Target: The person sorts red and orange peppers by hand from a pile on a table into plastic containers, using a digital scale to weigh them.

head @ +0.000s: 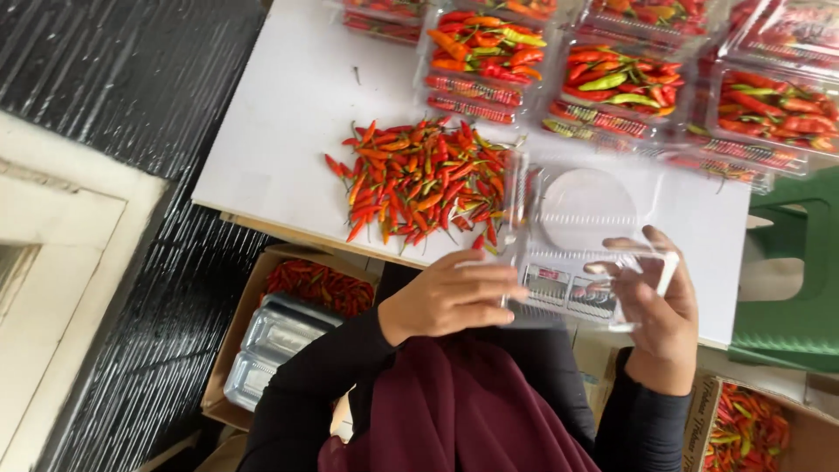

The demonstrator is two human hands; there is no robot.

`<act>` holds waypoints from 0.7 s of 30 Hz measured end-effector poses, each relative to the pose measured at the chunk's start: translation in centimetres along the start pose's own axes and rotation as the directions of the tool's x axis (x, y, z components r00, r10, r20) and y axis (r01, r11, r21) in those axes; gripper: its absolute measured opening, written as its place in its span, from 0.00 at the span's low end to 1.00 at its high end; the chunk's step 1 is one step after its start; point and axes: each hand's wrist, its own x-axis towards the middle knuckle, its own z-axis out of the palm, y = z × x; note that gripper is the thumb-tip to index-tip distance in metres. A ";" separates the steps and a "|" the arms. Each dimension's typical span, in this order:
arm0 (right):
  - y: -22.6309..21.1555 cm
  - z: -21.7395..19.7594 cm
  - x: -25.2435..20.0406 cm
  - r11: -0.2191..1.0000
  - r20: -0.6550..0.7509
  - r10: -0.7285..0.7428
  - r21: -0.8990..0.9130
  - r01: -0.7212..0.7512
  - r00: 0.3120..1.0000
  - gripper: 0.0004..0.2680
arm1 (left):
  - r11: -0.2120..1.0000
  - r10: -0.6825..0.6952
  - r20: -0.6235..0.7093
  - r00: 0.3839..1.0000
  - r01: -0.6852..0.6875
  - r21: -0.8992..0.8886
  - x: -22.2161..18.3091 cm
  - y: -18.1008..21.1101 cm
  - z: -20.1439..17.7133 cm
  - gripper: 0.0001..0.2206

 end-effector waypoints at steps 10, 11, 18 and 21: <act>-1.8 -0.4 6.6 0.684 -0.298 -0.109 -0.715 -0.146 0.948 0.12 | 0.851 -0.453 -0.135 0.881 0.382 -0.360 3.4 -3.8 6.3 0.14; -1.6 -1.1 7.1 0.696 -0.338 -0.068 -0.690 -0.199 0.939 0.13 | 0.812 -0.499 -0.098 0.861 0.425 -0.399 3.8 -4.0 6.4 0.13; -2.2 -3.7 8.4 0.514 -0.420 0.101 -0.755 -0.408 0.902 0.15 | 0.719 -0.612 0.035 0.790 0.575 -0.390 4.6 -5.6 7.1 0.12; -2.2 -4.4 8.8 0.562 -0.393 0.117 -0.731 -0.387 0.912 0.15 | 0.723 -0.606 0.080 0.791 0.591 -0.358 4.8 -5.6 7.0 0.14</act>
